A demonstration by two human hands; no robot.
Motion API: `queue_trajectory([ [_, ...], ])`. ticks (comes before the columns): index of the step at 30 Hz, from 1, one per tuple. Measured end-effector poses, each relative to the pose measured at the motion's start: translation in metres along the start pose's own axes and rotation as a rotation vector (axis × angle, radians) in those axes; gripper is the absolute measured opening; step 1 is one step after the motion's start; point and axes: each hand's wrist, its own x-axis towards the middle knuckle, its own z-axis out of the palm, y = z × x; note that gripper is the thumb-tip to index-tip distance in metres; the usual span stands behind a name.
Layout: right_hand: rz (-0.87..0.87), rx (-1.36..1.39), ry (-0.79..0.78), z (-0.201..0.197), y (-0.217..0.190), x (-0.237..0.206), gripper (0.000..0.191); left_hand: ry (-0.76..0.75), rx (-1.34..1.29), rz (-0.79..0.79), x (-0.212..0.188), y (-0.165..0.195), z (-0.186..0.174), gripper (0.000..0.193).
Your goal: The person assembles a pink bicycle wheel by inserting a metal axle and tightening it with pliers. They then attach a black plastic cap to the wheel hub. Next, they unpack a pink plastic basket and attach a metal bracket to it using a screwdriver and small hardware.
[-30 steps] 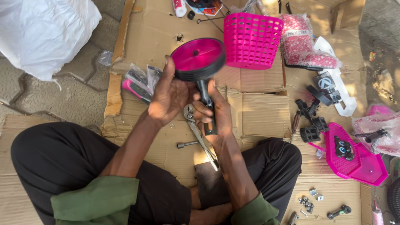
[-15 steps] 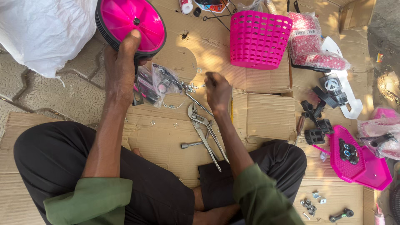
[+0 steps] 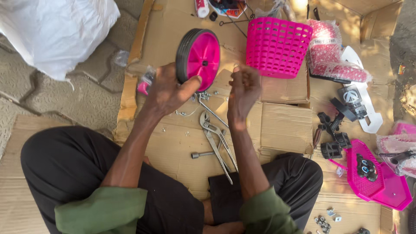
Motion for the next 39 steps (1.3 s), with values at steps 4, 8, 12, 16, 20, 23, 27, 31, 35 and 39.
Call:
queue_trajectory([
  [4,-0.191,0.132,-0.133,0.003,-0.028,-0.025,0.006,-0.080,-0.027,-0.175,0.003,0.001,0.010,0.020],
  [8,-0.364,-0.082,-0.189,0.009,-0.046,-0.038,0.007,-0.111,-0.238,-0.372,-0.001,0.005,0.011,0.027],
  [12,-0.422,-0.134,-0.258,0.005,-0.055,-0.039,0.012,-0.171,-0.171,-0.370,-0.001,0.002,0.012,0.032],
  [16,-0.407,-0.231,-0.341,-0.002,-0.057,-0.039,0.016,-0.208,-0.246,-0.417,0.000,0.000,0.016,0.034],
  [20,-0.283,-0.030,-0.149,-0.003,-0.041,-0.037,0.012,-0.190,-0.403,-0.598,0.000,0.004,0.015,0.036],
  [23,-0.076,-0.099,-0.019,-0.003,-0.017,-0.019,0.011,-0.071,-0.440,-0.481,0.004,0.007,0.009,0.043],
  [27,0.264,0.350,-0.043,0.020,0.011,0.019,0.019,0.083,-0.587,-0.501,0.007,0.011,-0.002,0.046],
  [31,-0.405,-0.611,-0.275,0.041,0.014,0.023,0.018,0.157,-0.584,-0.360,0.003,0.015,-0.007,0.041],
  [35,-0.539,-0.825,-0.172,0.056,0.007,0.015,0.017,0.172,-0.500,-0.437,0.000,0.014,0.002,0.031],
  [39,-0.573,-0.901,-0.225,0.053,0.007,0.012,0.014,0.186,-0.240,-0.058,-0.001,0.003,0.011,0.040],
])
